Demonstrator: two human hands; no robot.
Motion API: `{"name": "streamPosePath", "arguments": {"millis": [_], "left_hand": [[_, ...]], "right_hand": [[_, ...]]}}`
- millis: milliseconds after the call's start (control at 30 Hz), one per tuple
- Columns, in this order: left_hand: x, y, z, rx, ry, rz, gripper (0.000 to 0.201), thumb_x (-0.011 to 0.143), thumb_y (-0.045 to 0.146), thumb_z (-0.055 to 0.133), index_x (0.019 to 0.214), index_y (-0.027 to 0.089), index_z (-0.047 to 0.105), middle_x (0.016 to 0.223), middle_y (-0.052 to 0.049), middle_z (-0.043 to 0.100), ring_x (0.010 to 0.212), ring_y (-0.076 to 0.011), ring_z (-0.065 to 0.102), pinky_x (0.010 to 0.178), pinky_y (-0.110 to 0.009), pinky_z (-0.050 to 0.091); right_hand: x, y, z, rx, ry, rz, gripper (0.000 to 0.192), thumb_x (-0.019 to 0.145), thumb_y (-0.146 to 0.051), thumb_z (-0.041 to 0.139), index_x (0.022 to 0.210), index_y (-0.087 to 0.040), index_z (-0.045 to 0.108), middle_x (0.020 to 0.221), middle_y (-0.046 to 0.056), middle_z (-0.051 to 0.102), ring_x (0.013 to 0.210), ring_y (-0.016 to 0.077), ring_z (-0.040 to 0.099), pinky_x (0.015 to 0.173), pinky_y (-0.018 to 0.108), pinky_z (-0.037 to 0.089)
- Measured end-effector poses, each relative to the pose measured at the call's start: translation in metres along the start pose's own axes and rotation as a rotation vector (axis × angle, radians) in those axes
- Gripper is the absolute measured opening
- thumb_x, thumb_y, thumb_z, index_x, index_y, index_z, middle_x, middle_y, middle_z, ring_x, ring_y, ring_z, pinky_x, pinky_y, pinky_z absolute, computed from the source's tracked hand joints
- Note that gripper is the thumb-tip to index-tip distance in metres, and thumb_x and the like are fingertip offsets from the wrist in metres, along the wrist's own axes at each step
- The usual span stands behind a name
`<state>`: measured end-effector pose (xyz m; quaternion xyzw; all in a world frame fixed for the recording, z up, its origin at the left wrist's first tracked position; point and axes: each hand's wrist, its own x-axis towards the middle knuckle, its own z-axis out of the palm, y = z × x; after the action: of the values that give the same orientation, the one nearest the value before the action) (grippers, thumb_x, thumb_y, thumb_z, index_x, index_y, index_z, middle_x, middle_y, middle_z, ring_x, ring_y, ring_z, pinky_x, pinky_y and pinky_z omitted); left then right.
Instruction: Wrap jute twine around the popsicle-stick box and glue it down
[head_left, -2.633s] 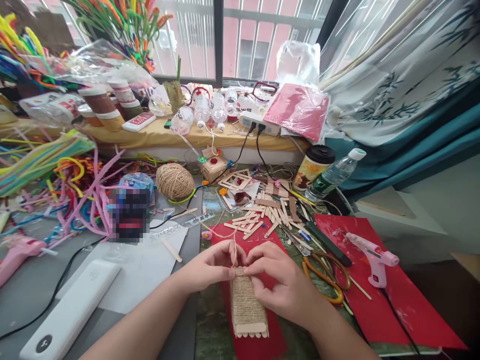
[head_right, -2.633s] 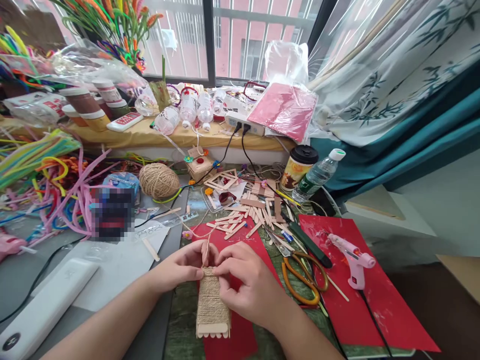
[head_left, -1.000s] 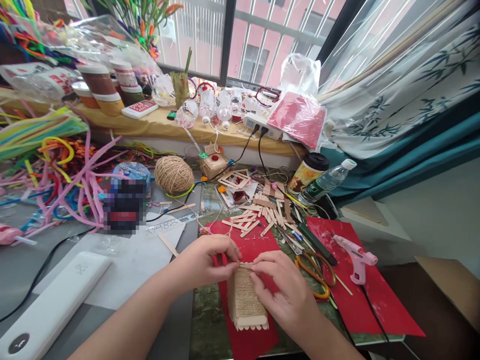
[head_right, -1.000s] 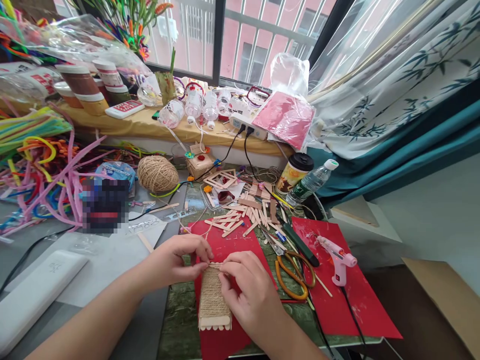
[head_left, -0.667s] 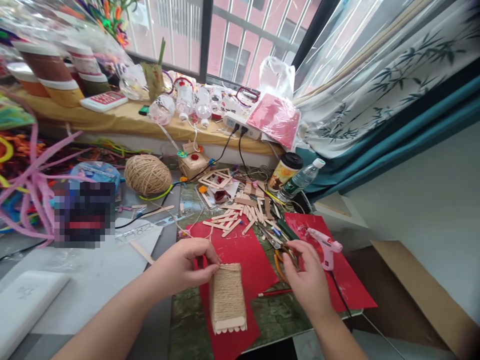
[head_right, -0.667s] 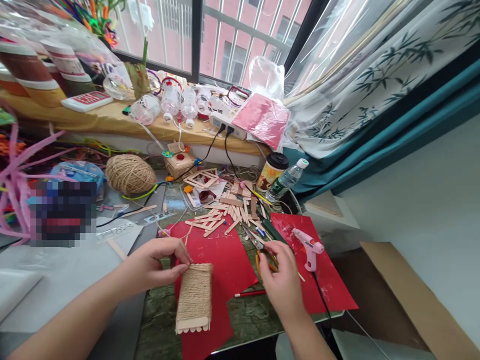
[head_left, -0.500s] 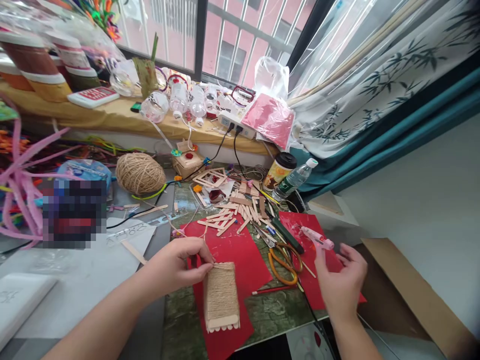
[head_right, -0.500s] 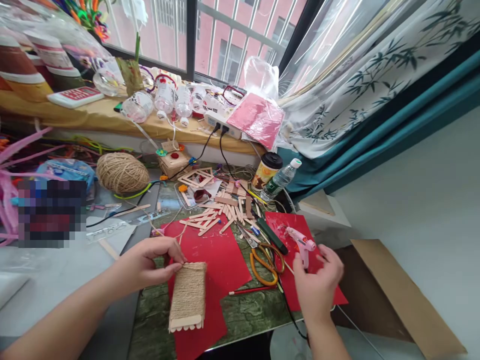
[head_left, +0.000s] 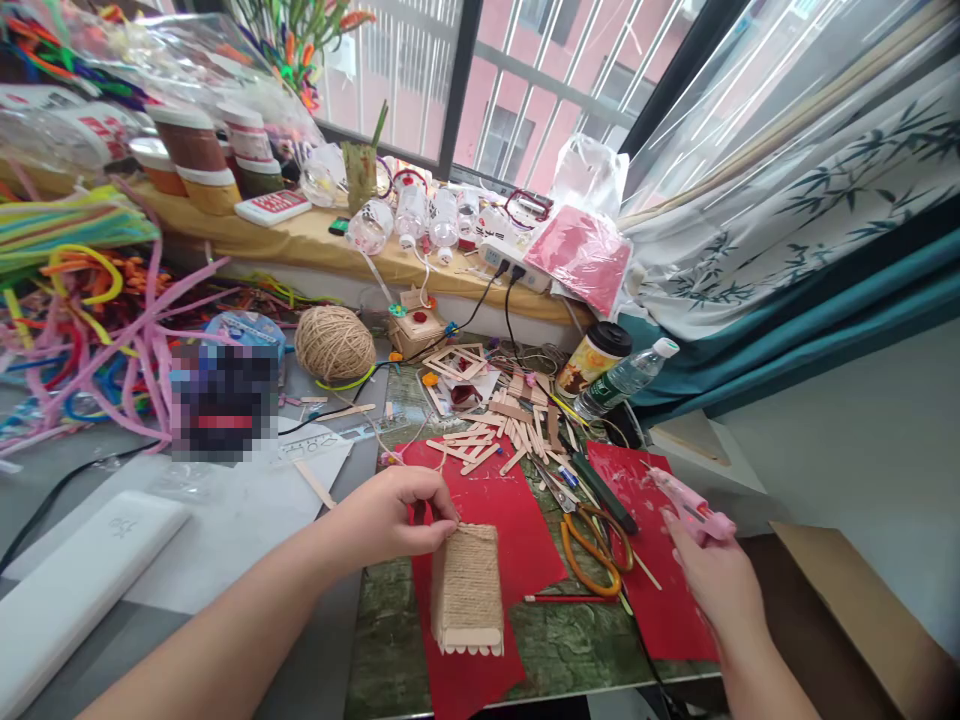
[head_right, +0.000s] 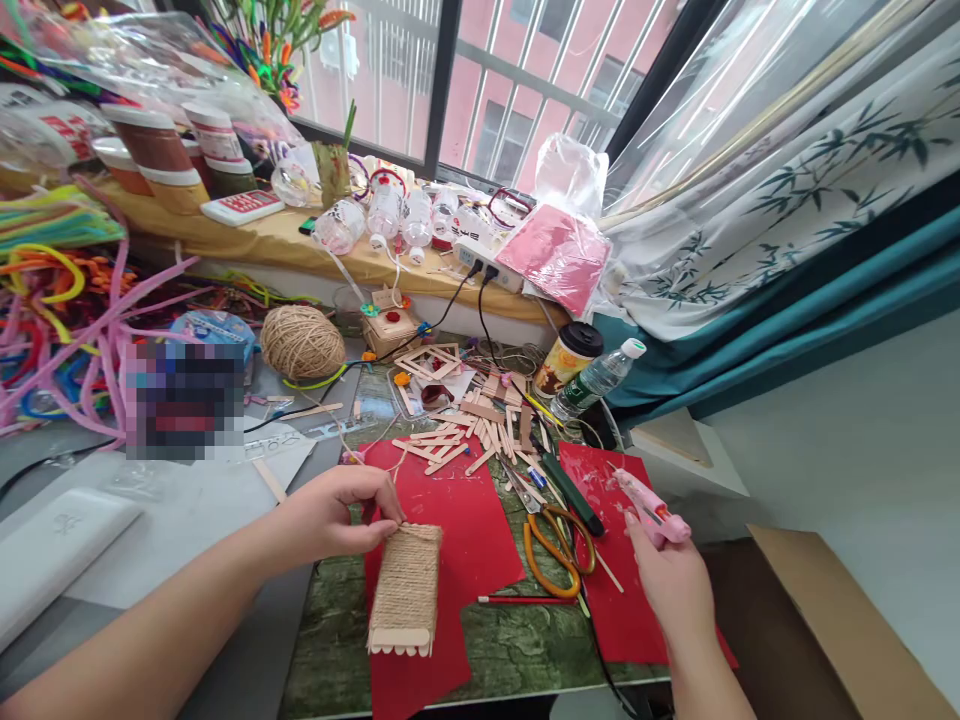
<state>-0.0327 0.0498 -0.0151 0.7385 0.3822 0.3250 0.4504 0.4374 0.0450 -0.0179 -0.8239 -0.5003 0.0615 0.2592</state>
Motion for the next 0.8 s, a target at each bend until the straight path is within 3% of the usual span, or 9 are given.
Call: {"name": "streamPosePath", "arguments": {"millis": [33, 100, 133, 167, 267, 400, 500, 800], "left_hand": [[0.0, 0.0, 0.0, -0.005, -0.002, 0.002, 0.005, 0.085, 0.02, 0.07, 0.082, 0.018, 0.072, 0.077, 0.0, 0.073, 0.07, -0.0118, 0.061, 0.068, -0.023, 0.046], [-0.001, -0.001, 0.0, -0.02, -0.008, 0.008, 0.006, 0.086, 0.021, 0.071, 0.081, 0.018, 0.072, 0.078, 0.0, 0.073, 0.072, -0.012, 0.062, 0.069, -0.022, 0.047], [-0.001, -0.002, 0.0, -0.027, -0.008, 0.008, 0.007, 0.086, 0.022, 0.071, 0.081, 0.018, 0.072, 0.078, 0.0, 0.073, 0.072, -0.0121, 0.062, 0.069, -0.022, 0.047], [-0.001, -0.003, 0.0, -0.031, -0.006, 0.005, 0.008, 0.087, 0.023, 0.071, 0.081, 0.018, 0.072, 0.078, 0.0, 0.073, 0.072, -0.012, 0.062, 0.068, -0.022, 0.046], [-0.002, -0.004, 0.0, -0.056, -0.015, -0.027, 0.009, 0.088, 0.026, 0.072, 0.084, 0.018, 0.073, 0.078, 0.0, 0.071, 0.07, -0.0117, 0.06, 0.065, -0.022, 0.045], [-0.001, -0.006, 0.001, -0.116, -0.037, -0.078, 0.011, 0.086, 0.027, 0.073, 0.084, 0.017, 0.074, 0.076, 0.0, 0.07, 0.067, -0.0114, 0.058, 0.062, -0.022, 0.045], [-0.001, -0.01, 0.002, -0.16, -0.036, -0.095, 0.011, 0.086, 0.028, 0.074, 0.084, 0.018, 0.075, 0.078, 0.0, 0.072, 0.068, -0.0116, 0.059, 0.063, -0.022, 0.046], [-0.002, -0.011, 0.0, -0.18, -0.05, -0.073, 0.007, 0.084, 0.024, 0.074, 0.083, 0.018, 0.076, 0.082, 0.0, 0.076, 0.075, -0.0135, 0.066, 0.071, -0.023, 0.049]], "right_hand": [[-0.01, -0.013, -0.009, 0.035, -0.017, -0.026, 0.045, 0.084, -0.057, 0.07, 0.093, -0.015, 0.082, 0.066, 0.012, 0.077, 0.067, 0.0332, 0.077, 0.063, 0.039, 0.061], [-0.034, -0.044, -0.027, 0.221, -0.211, -0.23, 0.044, 0.093, -0.049, 0.065, 0.125, -0.022, 0.077, 0.109, 0.011, 0.083, 0.107, 0.0322, 0.078, 0.088, 0.036, 0.063], [-0.047, -0.061, -0.035, 0.284, -0.329, -0.322, 0.044, 0.095, -0.047, 0.064, 0.131, -0.024, 0.075, 0.124, 0.01, 0.079, 0.12, 0.032, 0.073, 0.095, 0.036, 0.061], [-0.06, -0.078, -0.042, 0.318, -0.427, -0.4, 0.04, 0.097, -0.044, 0.065, 0.13, -0.025, 0.075, 0.128, 0.009, 0.078, 0.123, 0.0316, 0.072, 0.098, 0.036, 0.061], [-0.091, -0.123, -0.055, 0.309, -0.728, -0.596, 0.03, 0.103, -0.033, 0.06, 0.13, -0.027, 0.073, 0.118, 0.009, 0.077, 0.106, 0.0276, 0.075, 0.092, 0.035, 0.062], [-0.108, -0.163, -0.052, 0.308, -0.942, -0.702, 0.018, 0.107, -0.032, 0.052, 0.113, -0.025, 0.068, 0.105, 0.008, 0.071, 0.09, 0.0231, 0.07, 0.081, 0.033, 0.059], [-0.11, -0.179, -0.044, 0.232, -1.017, -0.721, 0.016, 0.108, -0.033, 0.049, 0.102, -0.024, 0.061, 0.096, 0.006, 0.065, 0.081, 0.0206, 0.063, 0.074, 0.031, 0.053], [-0.116, -0.194, -0.039, 0.11, -1.033, -0.745, 0.021, 0.11, -0.035, 0.043, 0.095, -0.024, 0.053, 0.091, 0.003, 0.06, 0.075, 0.0188, 0.058, 0.068, 0.029, 0.047]]}}
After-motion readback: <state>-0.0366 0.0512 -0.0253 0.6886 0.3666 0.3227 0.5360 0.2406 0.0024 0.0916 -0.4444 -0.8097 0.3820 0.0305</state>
